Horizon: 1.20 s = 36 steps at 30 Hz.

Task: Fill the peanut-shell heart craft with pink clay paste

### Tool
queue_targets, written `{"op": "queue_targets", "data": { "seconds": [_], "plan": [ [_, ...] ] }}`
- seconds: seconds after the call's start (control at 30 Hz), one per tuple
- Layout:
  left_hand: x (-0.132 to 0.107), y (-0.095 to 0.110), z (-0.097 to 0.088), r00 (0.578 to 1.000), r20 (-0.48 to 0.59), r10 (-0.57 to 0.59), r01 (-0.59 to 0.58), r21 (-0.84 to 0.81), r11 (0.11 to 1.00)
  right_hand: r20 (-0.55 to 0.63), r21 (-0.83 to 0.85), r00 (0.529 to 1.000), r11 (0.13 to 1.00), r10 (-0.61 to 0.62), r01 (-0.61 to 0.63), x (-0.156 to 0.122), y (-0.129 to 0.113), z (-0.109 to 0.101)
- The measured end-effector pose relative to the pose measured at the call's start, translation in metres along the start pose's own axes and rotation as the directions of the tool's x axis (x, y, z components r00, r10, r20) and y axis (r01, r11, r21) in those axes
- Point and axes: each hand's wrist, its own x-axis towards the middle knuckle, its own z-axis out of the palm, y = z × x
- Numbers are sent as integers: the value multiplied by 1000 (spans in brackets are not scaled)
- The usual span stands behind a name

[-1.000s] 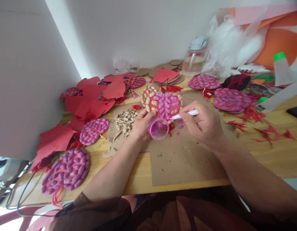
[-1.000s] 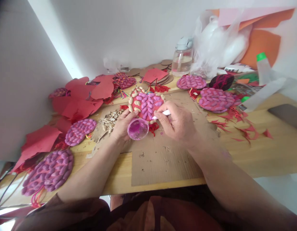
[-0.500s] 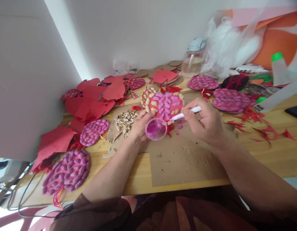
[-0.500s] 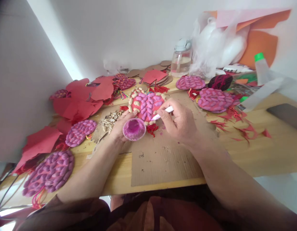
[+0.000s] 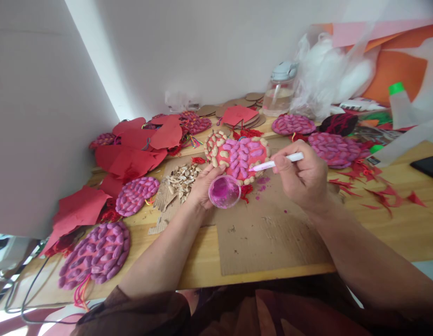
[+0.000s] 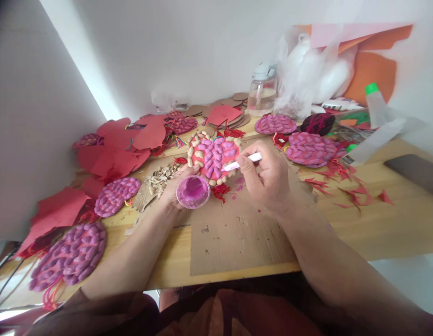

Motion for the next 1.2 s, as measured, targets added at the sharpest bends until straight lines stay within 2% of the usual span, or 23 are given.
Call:
{"op": "queue_targets", "data": {
  "seconds": [0.27,0.53,0.77,1.07,1.2],
  "plan": [
    [3,-3,-4,1000,12,3,-3,-3,1000,38,25,997,997,-71,70,-5,-3,3],
    [0,0,-2,999,-16,34,-34,20,999,19,-7,997,998,-70,70,-3,-7,2],
    [-2,-1,2,1000,13,17,-18,18,1000,50,-54,987,986,-154,156,-1,-7,3],
    [-2,-2,3,1000,-8,22,-21,47,999,22,-44,994,993,-105,106,-2,-10,1],
    [-1,-3,2,1000,9,28,-28,72,997,59,-61,986,985,-156,159,-1,-10,2]
  ]
}}
